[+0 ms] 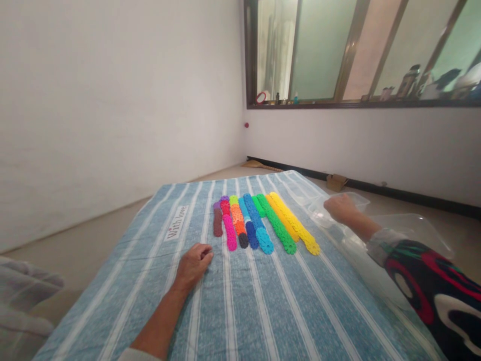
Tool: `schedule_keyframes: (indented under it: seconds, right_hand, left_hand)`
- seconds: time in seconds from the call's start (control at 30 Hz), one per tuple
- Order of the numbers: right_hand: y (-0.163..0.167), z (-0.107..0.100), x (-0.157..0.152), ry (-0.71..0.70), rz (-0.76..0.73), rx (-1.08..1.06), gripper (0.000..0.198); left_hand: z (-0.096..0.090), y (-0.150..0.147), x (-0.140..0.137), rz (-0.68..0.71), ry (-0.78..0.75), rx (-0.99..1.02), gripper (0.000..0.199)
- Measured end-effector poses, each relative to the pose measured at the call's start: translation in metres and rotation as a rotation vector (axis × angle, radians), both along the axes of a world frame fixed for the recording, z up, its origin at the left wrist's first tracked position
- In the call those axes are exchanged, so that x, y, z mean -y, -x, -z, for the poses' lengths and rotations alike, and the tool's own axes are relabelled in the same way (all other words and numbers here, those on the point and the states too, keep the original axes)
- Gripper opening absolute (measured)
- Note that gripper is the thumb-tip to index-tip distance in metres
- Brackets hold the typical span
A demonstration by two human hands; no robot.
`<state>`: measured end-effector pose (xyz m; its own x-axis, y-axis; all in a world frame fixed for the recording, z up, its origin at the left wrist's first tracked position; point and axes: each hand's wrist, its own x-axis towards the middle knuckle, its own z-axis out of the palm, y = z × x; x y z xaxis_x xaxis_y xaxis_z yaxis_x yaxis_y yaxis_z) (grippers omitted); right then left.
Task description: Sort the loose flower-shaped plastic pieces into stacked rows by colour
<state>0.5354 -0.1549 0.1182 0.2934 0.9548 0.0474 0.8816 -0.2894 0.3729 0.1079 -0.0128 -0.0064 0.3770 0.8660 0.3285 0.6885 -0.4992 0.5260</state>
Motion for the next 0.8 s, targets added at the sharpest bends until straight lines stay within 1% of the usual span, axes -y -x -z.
schedule_keyframes:
  seconds: [0.1,0.17,0.23,0.33,0.37,0.43,0.5,0.6,0.67,0.7,0.77,0.8]
  right_hand:
    - [0.007,-0.01,0.001,0.022,-0.021,0.023,0.026]
    - [0.019,-0.018,0.002,0.026,-0.061,0.032,0.025]
    - [0.04,-0.023,0.004,0.024,-0.136,0.032,0.024]
    - [0.088,-0.024,0.011,0.019,-0.294,0.005,0.022]
    - [0.108,-0.022,0.014,0.019,-0.36,-0.011,0.02]
    - [0.149,-0.014,0.023,-0.013,-0.598,-0.05,0.016]
    - [0.189,-0.004,0.032,-0.049,-0.781,-0.084,0.014]
    - [0.24,0.013,0.042,-0.085,-0.979,-0.128,0.014]
    - [0.266,0.024,0.045,-0.088,-1.072,-0.177,0.01]
    - [0.276,0.03,0.045,-0.121,-1.108,-0.199,0.01]
    - [0.293,0.041,0.041,-0.166,-1.156,-0.222,0.011]
    - [0.301,0.046,0.038,-0.171,-1.157,-0.229,0.011]
  left_hand:
    - [-0.001,-0.001,0.001,-0.008,0.007,0.007,0.025]
    - [-0.002,-0.001,0.002,-0.014,0.011,0.01,0.025]
    - [-0.002,-0.002,0.003,-0.018,0.019,0.008,0.025]
    - [-0.001,-0.002,0.004,-0.022,0.031,0.016,0.026]
    - [-0.001,-0.002,0.004,-0.026,0.037,0.027,0.026]
    - [-0.002,-0.002,0.004,-0.034,0.056,0.068,0.026]
    - [-0.003,-0.001,0.005,-0.04,0.097,0.135,0.026]
    - [-0.007,0.002,0.009,-0.049,0.188,0.266,0.028]
    - [-0.009,0.003,0.013,-0.07,0.245,0.348,0.031]
    - [-0.011,0.004,0.014,-0.086,0.272,0.385,0.033]
    - [-0.013,0.006,0.017,-0.117,0.326,0.455,0.038]
    - [-0.014,0.006,0.018,-0.125,0.352,0.493,0.041]
